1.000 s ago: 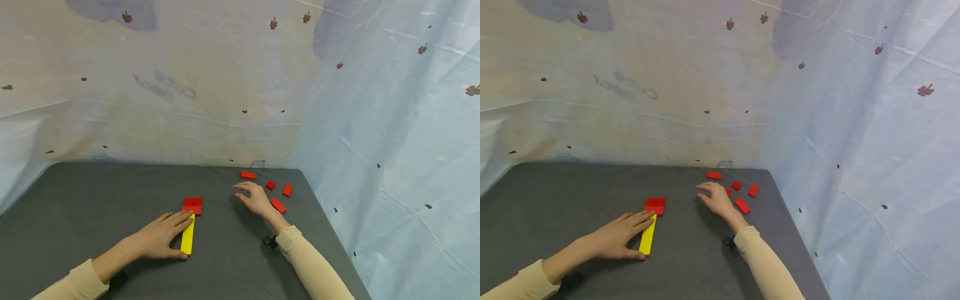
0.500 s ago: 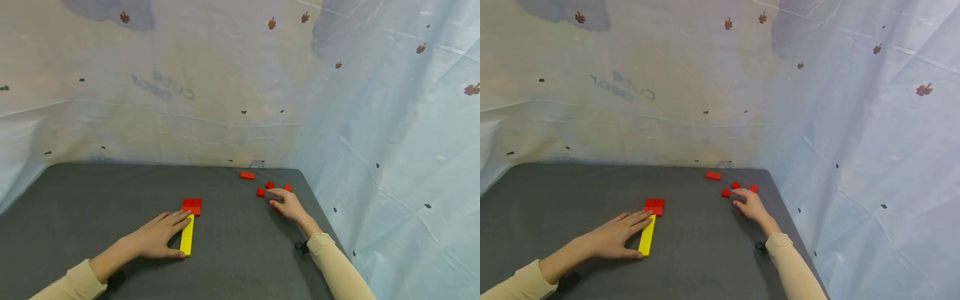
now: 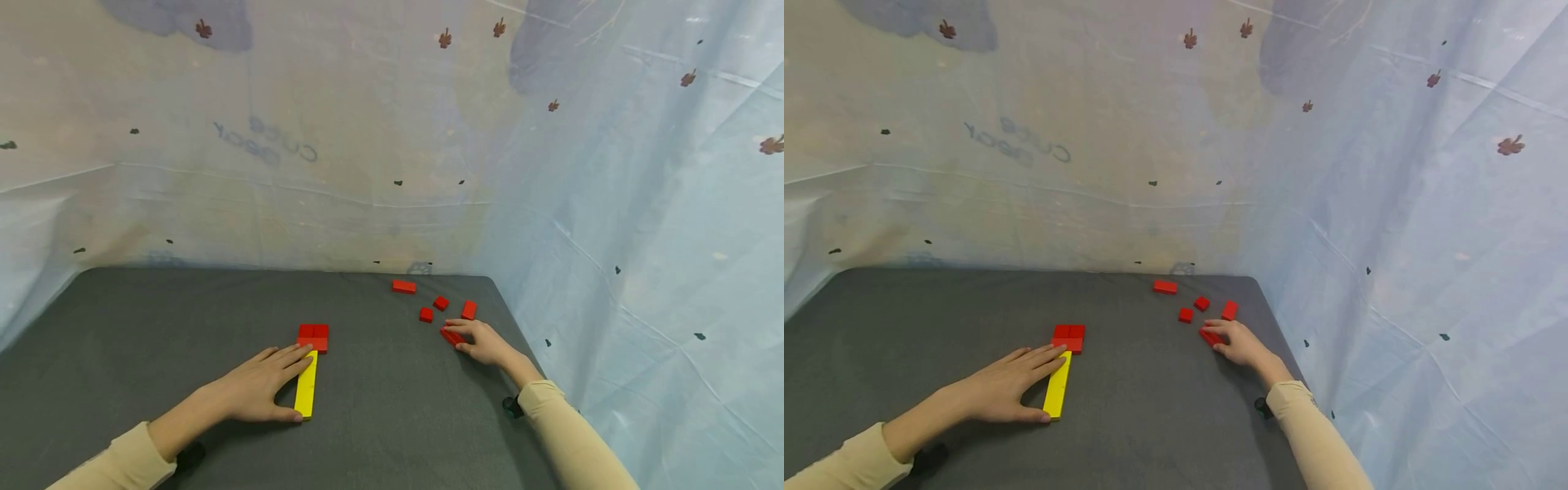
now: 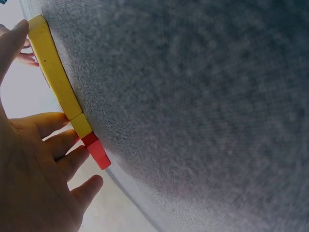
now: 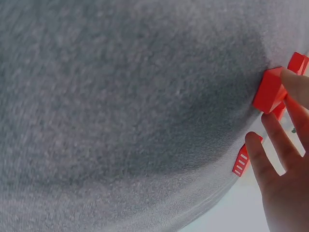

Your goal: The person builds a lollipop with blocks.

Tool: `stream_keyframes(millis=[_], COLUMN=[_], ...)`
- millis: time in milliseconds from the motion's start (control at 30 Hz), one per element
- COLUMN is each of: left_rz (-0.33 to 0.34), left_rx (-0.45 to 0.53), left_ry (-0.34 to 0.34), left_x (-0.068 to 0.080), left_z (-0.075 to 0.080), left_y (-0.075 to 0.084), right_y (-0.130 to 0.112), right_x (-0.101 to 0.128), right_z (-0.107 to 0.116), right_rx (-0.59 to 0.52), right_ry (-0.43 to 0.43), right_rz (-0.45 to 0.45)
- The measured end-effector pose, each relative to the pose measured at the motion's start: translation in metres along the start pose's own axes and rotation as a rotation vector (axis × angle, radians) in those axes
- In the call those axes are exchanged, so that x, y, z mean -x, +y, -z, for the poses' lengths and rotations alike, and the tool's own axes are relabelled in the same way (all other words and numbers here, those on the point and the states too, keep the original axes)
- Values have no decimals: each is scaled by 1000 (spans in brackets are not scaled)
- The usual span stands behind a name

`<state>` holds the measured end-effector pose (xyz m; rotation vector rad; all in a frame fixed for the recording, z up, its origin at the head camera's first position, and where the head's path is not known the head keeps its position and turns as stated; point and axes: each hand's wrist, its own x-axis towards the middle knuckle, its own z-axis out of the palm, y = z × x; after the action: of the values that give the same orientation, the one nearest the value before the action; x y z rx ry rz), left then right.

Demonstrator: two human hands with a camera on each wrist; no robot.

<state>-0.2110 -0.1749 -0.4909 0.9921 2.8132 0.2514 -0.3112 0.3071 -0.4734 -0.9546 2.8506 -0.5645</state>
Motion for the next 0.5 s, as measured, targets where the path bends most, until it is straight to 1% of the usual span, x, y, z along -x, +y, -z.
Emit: stream_keyframes(millis=[133,333,500], left_rz=[7,5,-1], left_rx=[3,8,7], left_ry=[-2,-1,1], left_x=[0,0,0], left_z=[0,0,0], left_y=[1,0,0], right_y=[1,-1,-5], right_x=[0,-1,-4], right_z=[0,-1,-2], right_rx=[25,18,35], right_ry=[-20,-17,-36], right_rz=[-8,-12,-47])
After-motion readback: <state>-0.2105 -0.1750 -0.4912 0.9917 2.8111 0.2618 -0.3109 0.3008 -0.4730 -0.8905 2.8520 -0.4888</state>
